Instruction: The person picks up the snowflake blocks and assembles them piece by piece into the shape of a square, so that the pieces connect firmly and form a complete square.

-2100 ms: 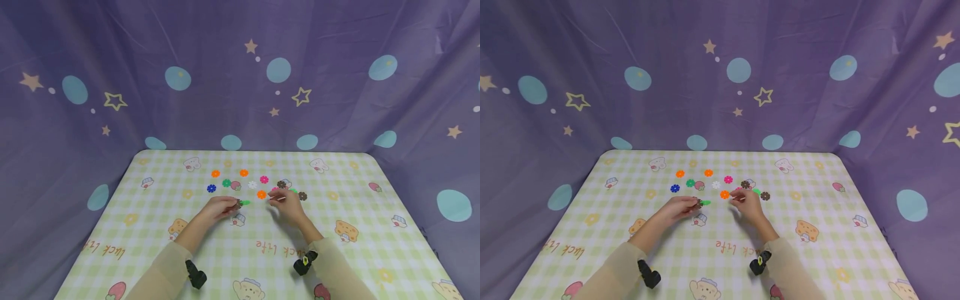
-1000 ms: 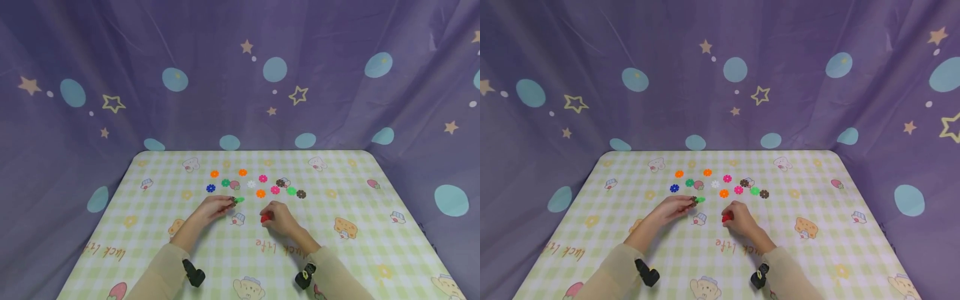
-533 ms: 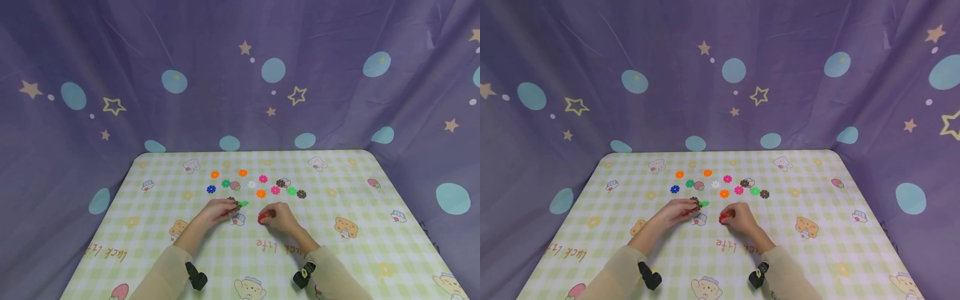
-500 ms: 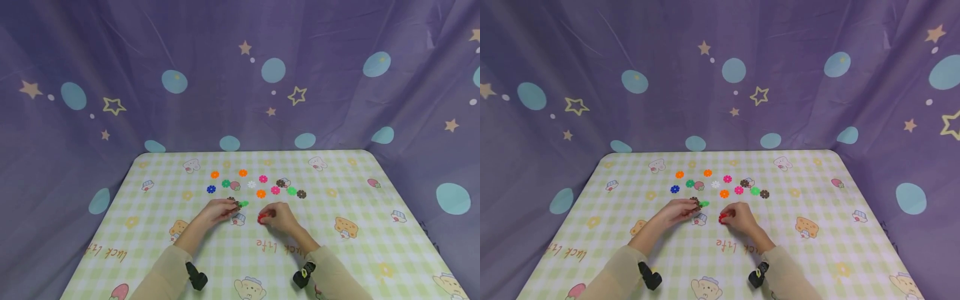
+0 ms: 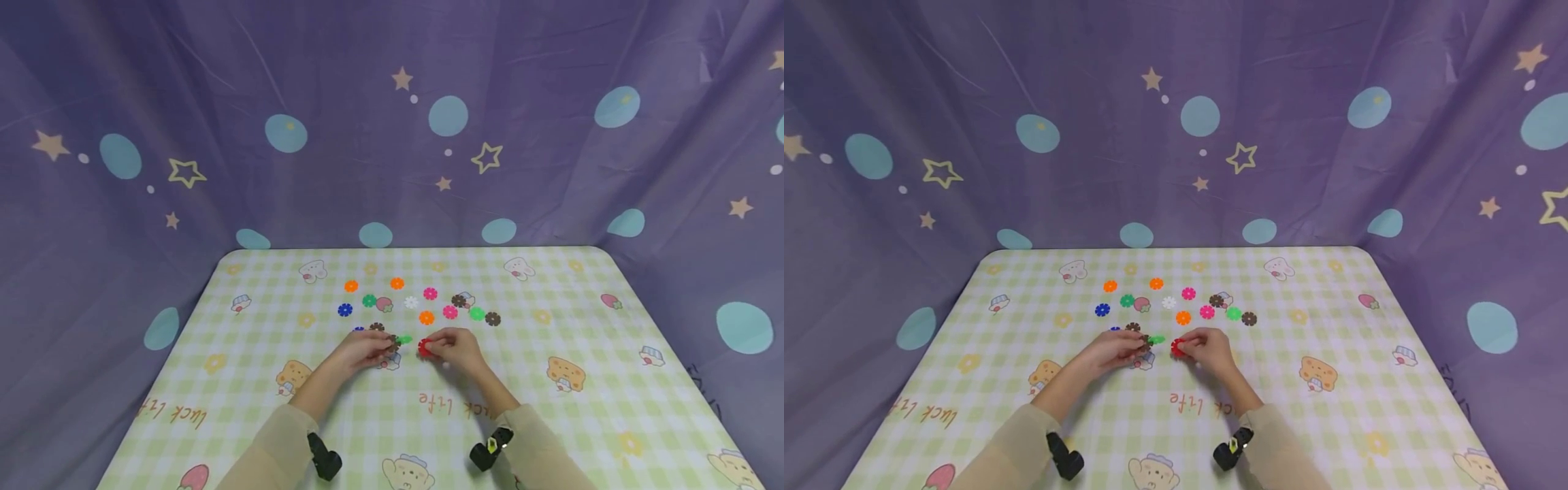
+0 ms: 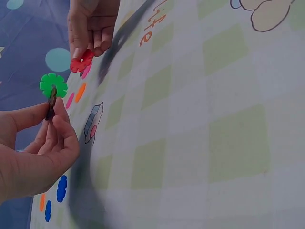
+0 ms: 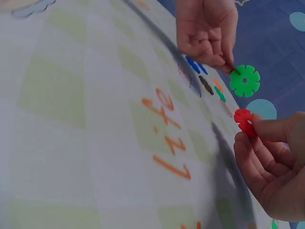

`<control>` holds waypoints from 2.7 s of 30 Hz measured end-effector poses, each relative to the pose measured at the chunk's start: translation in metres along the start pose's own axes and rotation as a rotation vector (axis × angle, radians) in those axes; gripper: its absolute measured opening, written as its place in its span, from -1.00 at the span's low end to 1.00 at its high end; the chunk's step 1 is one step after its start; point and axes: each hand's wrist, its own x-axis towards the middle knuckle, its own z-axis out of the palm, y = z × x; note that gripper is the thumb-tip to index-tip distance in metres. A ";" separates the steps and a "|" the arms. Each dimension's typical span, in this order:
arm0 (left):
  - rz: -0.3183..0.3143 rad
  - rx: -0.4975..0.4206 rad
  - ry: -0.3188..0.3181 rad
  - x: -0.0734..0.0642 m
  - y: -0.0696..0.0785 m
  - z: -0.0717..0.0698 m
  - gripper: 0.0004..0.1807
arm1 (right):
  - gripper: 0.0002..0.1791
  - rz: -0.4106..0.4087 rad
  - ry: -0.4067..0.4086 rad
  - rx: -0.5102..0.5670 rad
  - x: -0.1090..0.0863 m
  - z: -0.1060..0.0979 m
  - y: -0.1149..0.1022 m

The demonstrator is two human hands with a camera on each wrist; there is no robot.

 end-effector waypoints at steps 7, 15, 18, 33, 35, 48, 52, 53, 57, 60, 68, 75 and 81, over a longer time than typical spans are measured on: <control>0.006 0.003 -0.016 -0.001 -0.001 0.002 -0.64 | -0.81 0.097 -0.025 0.204 -0.001 0.002 -0.009; -0.014 -0.008 -0.024 -0.002 -0.001 0.003 -0.63 | -0.78 0.149 -0.036 0.263 0.000 0.005 -0.011; -0.021 -0.011 -0.033 -0.003 0.000 0.002 -0.63 | -0.78 0.160 -0.035 0.266 0.000 0.005 -0.011; 0.100 0.118 0.069 -0.004 -0.002 0.008 -0.75 | -0.81 0.133 -0.042 0.269 -0.004 0.009 -0.013; 0.110 0.152 0.102 -0.006 -0.002 0.010 -0.76 | -0.83 0.129 -0.024 0.260 -0.006 0.011 -0.014; 0.122 0.211 0.166 -0.015 0.001 0.012 -0.75 | -0.86 0.085 0.071 0.232 -0.013 0.021 -0.022; 0.123 0.185 0.168 -0.017 0.002 0.008 -0.73 | -0.81 0.081 0.040 0.261 -0.008 0.024 -0.021; 0.124 0.181 0.169 -0.017 0.001 0.007 -0.72 | -0.80 0.082 0.028 0.266 -0.007 0.025 -0.020; 0.112 0.149 0.168 -0.015 0.000 0.002 -0.68 | -0.78 0.068 0.008 0.229 -0.002 0.026 -0.019; 0.094 0.110 0.167 -0.013 -0.001 -0.003 -0.68 | -0.78 0.028 0.046 0.138 0.004 0.022 -0.017; 0.059 0.027 0.173 -0.008 0.000 -0.017 -0.67 | -0.70 -0.365 0.105 -0.313 0.019 0.003 -0.010; 0.056 0.017 0.176 -0.008 0.001 -0.022 -0.69 | -0.51 -0.505 -0.071 -0.617 0.026 -0.003 -0.006; 0.039 0.007 0.179 -0.009 0.000 -0.025 -0.68 | -0.56 -0.593 -0.165 -0.688 0.019 -0.001 -0.003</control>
